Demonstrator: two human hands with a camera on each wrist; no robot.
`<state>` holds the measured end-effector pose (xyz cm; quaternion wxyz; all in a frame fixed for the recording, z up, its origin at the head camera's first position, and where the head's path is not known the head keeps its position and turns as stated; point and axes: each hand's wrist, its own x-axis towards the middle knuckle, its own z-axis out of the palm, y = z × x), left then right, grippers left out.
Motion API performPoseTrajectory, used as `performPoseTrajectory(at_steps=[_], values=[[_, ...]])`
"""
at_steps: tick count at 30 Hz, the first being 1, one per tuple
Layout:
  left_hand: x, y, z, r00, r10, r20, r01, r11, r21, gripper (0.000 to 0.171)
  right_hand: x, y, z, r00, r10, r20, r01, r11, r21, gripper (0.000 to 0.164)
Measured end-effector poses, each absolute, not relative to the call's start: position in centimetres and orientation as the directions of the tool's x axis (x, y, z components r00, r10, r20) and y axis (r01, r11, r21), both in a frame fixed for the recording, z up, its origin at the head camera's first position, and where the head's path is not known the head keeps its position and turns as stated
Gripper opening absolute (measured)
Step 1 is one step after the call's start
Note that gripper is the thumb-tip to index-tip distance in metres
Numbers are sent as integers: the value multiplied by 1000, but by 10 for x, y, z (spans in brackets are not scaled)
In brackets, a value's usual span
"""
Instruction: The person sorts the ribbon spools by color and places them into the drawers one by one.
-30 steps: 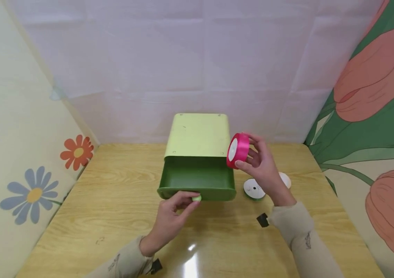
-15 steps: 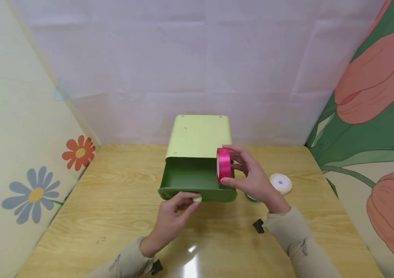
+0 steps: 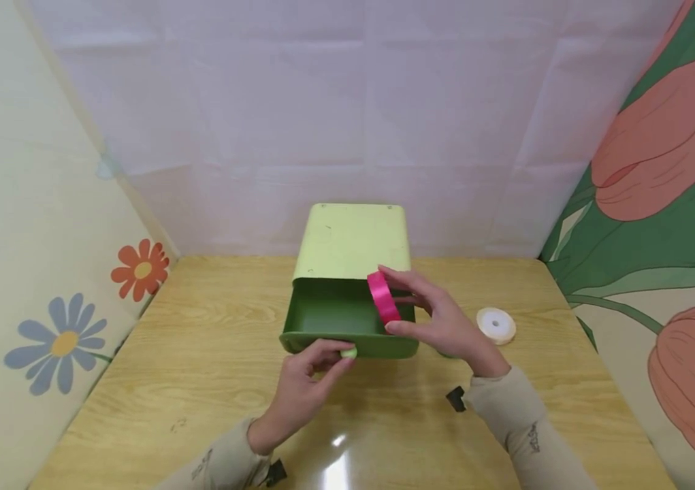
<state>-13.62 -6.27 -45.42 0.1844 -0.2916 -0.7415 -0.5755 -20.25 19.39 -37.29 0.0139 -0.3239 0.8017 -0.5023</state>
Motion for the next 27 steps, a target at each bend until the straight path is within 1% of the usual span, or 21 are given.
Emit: performPoseTrajectory(at_steps=[5, 7, 15, 21, 27], values=[[-137, -62, -455, -759, 221, 612, 648, 163, 744, 16, -205, 194, -371, -734, -594, 329, -560, 256, -788, 72], [-137, -62, -455, -755, 222, 617, 652, 160, 741, 16, -206, 194, -371, -722, -607, 333, -567, 242, -787, 71], [-137, -62, -453, -775, 230, 589, 627, 157, 763, 16, -206, 192, -371, -750, -593, 293, -525, 265, -809, 65], [-137, -62, -453, -784, 232, 576, 615, 163, 772, 16, -208, 193, -371, -737, -597, 318, -548, 252, -798, 59], [-137, -62, -453, -778, 231, 584, 622, 162, 766, 16, -209, 194, -371, -730, -596, 335, -554, 230, -800, 58]])
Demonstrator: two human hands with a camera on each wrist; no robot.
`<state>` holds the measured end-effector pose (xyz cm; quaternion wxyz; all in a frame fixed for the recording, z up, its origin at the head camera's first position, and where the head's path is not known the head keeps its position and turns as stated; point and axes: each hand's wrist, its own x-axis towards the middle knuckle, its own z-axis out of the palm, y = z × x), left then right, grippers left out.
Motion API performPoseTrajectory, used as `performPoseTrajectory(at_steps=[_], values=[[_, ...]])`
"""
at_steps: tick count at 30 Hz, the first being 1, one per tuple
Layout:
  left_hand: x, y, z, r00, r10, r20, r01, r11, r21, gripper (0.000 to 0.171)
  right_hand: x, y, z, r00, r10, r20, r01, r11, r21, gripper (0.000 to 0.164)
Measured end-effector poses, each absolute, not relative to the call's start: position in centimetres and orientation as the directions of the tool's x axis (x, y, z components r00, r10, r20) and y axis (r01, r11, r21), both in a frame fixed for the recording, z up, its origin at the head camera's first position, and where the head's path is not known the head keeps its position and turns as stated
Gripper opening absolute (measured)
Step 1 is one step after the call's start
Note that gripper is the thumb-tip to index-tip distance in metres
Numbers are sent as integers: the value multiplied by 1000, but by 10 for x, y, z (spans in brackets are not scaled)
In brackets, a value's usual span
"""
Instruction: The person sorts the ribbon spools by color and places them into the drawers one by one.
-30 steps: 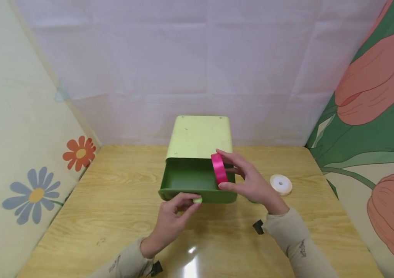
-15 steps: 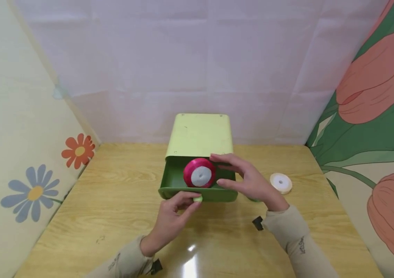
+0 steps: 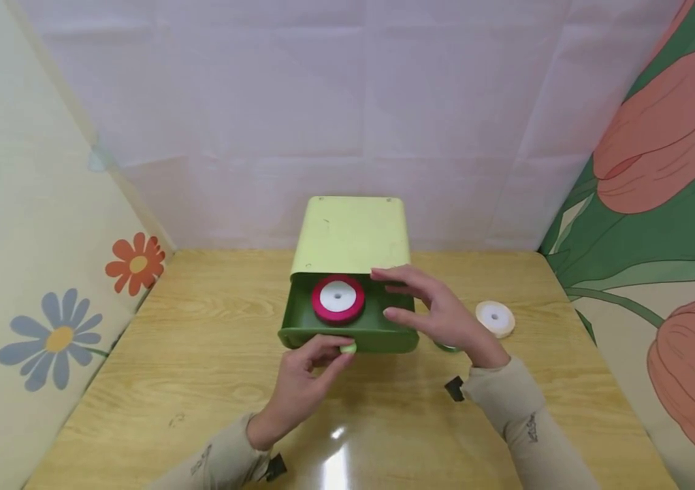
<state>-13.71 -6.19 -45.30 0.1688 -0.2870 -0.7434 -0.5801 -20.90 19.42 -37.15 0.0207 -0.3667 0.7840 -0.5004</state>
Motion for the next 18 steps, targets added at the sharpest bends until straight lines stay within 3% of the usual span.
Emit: performPoseTrajectory(at_steps=[10, 18], values=[[-136, -61, -454, -791, 229, 567, 606, 170, 777, 16, -211, 198, -366, -742, -574, 346, -555, 238, -797, 59], [-137, -62, -452, -785, 236, 573, 614, 178, 769, 16, -236, 201, -354, -809, -470, 352, -543, 371, -753, 53]])
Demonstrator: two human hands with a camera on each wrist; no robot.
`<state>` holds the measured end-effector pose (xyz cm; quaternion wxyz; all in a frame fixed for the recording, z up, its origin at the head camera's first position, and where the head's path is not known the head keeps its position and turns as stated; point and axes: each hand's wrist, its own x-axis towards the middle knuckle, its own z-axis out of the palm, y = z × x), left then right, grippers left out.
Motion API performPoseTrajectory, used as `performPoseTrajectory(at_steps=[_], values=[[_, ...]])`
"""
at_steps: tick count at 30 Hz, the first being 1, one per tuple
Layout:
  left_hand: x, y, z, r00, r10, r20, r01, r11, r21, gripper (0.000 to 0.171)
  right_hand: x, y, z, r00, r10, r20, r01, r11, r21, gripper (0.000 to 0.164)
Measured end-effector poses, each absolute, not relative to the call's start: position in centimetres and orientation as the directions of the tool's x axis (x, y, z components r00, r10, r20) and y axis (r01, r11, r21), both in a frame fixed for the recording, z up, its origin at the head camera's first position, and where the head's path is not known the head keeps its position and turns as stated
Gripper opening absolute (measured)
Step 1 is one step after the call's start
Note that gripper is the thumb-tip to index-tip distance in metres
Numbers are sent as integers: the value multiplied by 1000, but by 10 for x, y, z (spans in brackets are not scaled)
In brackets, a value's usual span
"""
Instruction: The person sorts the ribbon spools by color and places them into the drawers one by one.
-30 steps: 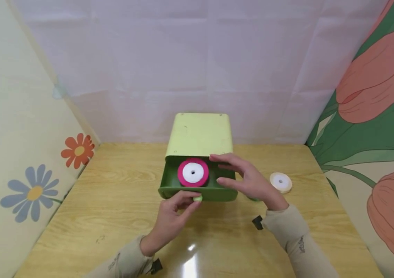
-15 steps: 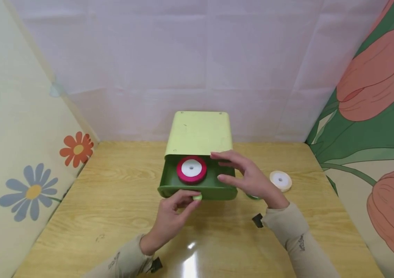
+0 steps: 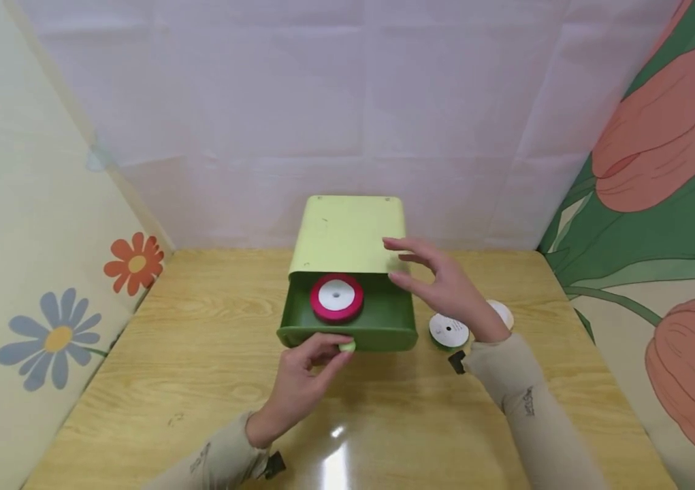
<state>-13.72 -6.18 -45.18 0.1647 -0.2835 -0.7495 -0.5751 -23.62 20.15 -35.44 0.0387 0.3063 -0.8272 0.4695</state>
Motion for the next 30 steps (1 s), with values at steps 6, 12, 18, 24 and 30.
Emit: performPoseTrajectory(at_steps=[6, 12, 18, 24, 30], values=[[-140, -63, -451, -778, 233, 584, 625, 189, 757, 16, -281, 199, -349, -804, -404, 436, -595, 540, -595, 53], [-142, -62, -452, -769, 224, 599, 637, 183, 749, 15, -318, 194, -354, -843, -433, 319, -537, 644, -545, 58], [-150, -62, -453, -743, 227, 630, 668, 175, 723, 16, -329, 191, -361, -866, -444, 229, -489, 659, -572, 56], [-164, -63, -452, -721, 215, 659, 693, 194, 694, 17, -331, 189, -362, -863, -442, 246, -496, 644, -583, 54], [-178, -62, -451, -720, 224, 657, 694, 214, 687, 17, -331, 191, -363, -862, -441, 249, -496, 634, -593, 54]])
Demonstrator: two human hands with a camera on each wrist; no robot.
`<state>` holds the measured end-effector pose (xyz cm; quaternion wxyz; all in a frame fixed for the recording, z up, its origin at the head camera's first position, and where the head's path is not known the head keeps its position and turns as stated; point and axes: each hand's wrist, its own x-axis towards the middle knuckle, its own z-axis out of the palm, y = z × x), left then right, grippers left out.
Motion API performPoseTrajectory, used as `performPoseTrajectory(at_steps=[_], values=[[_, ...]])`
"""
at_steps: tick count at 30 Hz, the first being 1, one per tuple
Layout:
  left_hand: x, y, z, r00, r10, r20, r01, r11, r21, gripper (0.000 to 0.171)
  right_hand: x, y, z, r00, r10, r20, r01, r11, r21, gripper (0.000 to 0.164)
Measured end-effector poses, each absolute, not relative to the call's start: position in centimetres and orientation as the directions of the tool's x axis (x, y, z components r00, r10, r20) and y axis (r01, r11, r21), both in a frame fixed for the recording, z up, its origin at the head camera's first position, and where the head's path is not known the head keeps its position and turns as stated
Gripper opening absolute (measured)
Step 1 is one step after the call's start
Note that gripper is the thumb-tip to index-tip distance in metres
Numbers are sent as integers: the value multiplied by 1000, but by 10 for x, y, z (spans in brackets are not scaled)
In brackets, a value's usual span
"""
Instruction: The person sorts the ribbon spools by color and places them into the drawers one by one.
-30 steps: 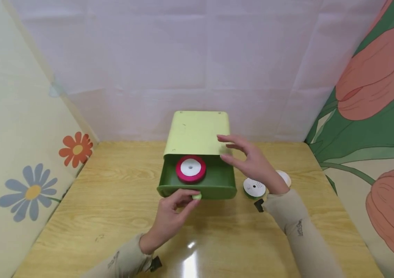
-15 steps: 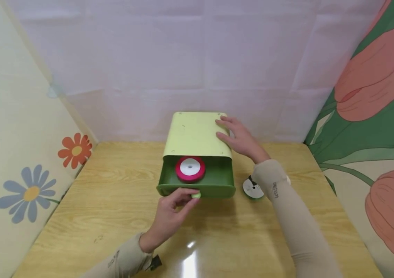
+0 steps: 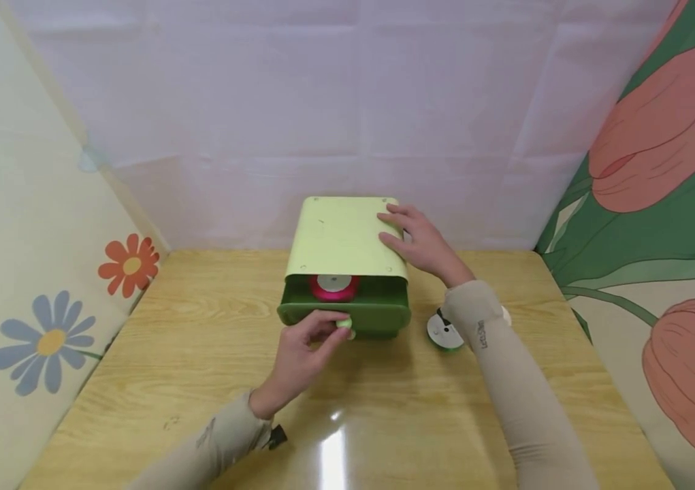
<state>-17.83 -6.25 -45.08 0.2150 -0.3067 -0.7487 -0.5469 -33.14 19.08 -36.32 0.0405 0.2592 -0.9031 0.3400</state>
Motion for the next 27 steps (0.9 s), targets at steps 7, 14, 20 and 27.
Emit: performPoseTrajectory(at_steps=[7, 14, 20, 27], values=[[-196, -64, -449, -737, 238, 633, 675, 199, 711, 18, -331, 191, -365, -864, -439, 246, -492, 636, -595, 55], [-210, -63, -448, -751, 230, 619, 658, 185, 730, 18, -331, 190, -366, -866, -437, 243, -489, 641, -592, 55], [-219, -61, -447, -756, 217, 617, 653, 202, 730, 17, -332, 190, -366, -870, -430, 243, -484, 641, -596, 55], [-225, -60, -444, -776, 232, 587, 628, 204, 751, 18, -332, 191, -365, -867, -437, 241, -488, 644, -589, 55]])
